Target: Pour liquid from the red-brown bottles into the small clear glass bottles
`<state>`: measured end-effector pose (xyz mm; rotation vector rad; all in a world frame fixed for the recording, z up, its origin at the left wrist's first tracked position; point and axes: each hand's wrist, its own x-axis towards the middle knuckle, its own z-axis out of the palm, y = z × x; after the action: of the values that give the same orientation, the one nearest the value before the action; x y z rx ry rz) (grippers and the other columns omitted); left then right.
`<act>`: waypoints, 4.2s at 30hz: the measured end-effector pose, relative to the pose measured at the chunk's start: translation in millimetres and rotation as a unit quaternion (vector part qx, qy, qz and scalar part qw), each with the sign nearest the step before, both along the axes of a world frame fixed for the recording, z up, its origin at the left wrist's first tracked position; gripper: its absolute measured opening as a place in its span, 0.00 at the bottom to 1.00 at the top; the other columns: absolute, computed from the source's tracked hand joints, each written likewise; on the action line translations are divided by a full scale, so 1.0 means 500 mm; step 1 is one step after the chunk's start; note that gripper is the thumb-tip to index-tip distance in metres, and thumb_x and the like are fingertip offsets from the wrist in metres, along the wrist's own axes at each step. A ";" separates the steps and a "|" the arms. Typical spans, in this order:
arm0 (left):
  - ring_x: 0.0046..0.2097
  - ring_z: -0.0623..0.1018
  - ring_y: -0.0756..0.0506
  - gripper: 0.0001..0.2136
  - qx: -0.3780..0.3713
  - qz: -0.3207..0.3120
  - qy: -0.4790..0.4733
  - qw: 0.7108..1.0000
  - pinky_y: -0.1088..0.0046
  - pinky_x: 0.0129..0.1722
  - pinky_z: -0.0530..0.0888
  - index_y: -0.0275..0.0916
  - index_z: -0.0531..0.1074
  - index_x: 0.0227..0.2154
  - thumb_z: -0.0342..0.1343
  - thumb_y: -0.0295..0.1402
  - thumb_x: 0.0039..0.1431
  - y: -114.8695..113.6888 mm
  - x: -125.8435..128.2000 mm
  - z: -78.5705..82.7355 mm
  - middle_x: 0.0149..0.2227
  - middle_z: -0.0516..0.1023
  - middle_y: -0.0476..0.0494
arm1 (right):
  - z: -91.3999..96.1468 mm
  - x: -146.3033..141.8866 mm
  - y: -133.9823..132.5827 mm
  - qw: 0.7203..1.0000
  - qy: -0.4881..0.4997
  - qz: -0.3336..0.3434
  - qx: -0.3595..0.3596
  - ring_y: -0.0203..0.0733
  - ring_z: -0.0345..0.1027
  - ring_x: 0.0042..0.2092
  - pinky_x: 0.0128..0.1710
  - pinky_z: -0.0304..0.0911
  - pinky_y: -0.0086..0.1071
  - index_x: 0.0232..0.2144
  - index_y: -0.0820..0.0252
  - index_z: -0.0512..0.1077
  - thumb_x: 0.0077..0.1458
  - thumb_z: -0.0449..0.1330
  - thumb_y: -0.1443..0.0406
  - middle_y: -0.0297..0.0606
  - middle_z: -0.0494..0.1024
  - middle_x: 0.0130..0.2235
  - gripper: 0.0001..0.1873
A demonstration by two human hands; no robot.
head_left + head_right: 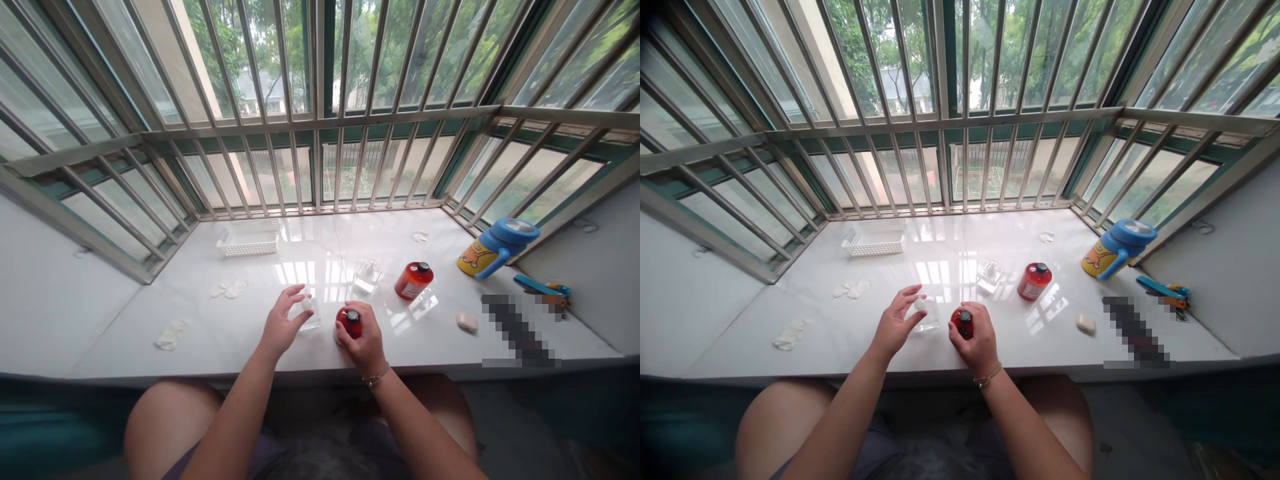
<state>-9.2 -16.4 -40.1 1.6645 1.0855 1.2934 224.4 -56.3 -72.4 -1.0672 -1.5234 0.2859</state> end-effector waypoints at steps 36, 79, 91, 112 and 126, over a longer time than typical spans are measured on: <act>0.77 0.62 0.35 0.17 0.091 0.038 0.200 0.975 0.45 0.76 0.60 0.48 0.80 0.58 0.53 0.43 0.75 0.025 -0.037 0.084 0.72 0.70 0.42 | 0.000 0.006 0.003 0.999 0.008 0.021 -0.029 0.55 0.76 0.54 0.56 0.75 0.53 0.54 0.52 0.74 0.61 0.68 0.61 0.45 0.78 0.52 0.20; 0.76 0.62 0.31 0.21 -0.060 -0.106 0.123 0.985 0.45 0.73 0.64 0.47 0.75 0.55 0.69 0.33 0.60 -0.052 0.160 0.083 0.74 0.62 0.35 | -0.042 -0.009 0.005 0.990 0.101 0.025 -0.093 0.54 0.79 0.54 0.55 0.78 0.53 0.70 0.50 0.62 0.56 0.73 0.58 0.47 0.79 0.56 0.43; 0.75 0.64 0.32 0.17 -0.063 -0.093 0.131 0.985 0.45 0.73 0.64 0.45 0.76 0.51 0.68 0.29 0.60 -0.052 0.160 0.093 0.71 0.65 0.36 | -0.042 -0.009 0.005 0.986 0.122 0.044 -0.105 0.54 0.78 0.55 0.57 0.77 0.52 0.70 0.48 0.61 0.57 0.73 0.58 0.45 0.78 0.57 0.43; 0.49 0.83 0.41 0.24 -0.084 0.120 0.075 0.986 0.61 0.54 0.79 0.44 0.76 0.61 0.61 0.50 0.68 -0.015 0.002 0.051 0.51 0.85 0.40 | -0.021 -0.002 0.004 0.993 0.077 0.036 -0.083 0.53 0.77 0.55 0.59 0.74 0.50 0.59 0.49 0.68 0.57 0.72 0.59 0.44 0.78 0.55 0.30; 0.62 0.75 0.25 0.15 -0.091 0.294 0.395 0.866 0.41 0.63 0.72 0.41 0.84 0.41 0.55 0.41 0.67 -0.039 -0.205 -0.071 0.61 0.80 0.32 | -0.014 -0.007 0.019 0.992 0.076 0.024 -0.096 0.51 0.76 0.53 0.57 0.75 0.48 0.57 0.49 0.69 0.58 0.72 0.57 0.42 0.77 0.55 0.27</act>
<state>-111.5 -35.8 -75.9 1.8177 2.2671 0.7604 220.9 -46.7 -79.4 -1.1328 -1.4061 0.5443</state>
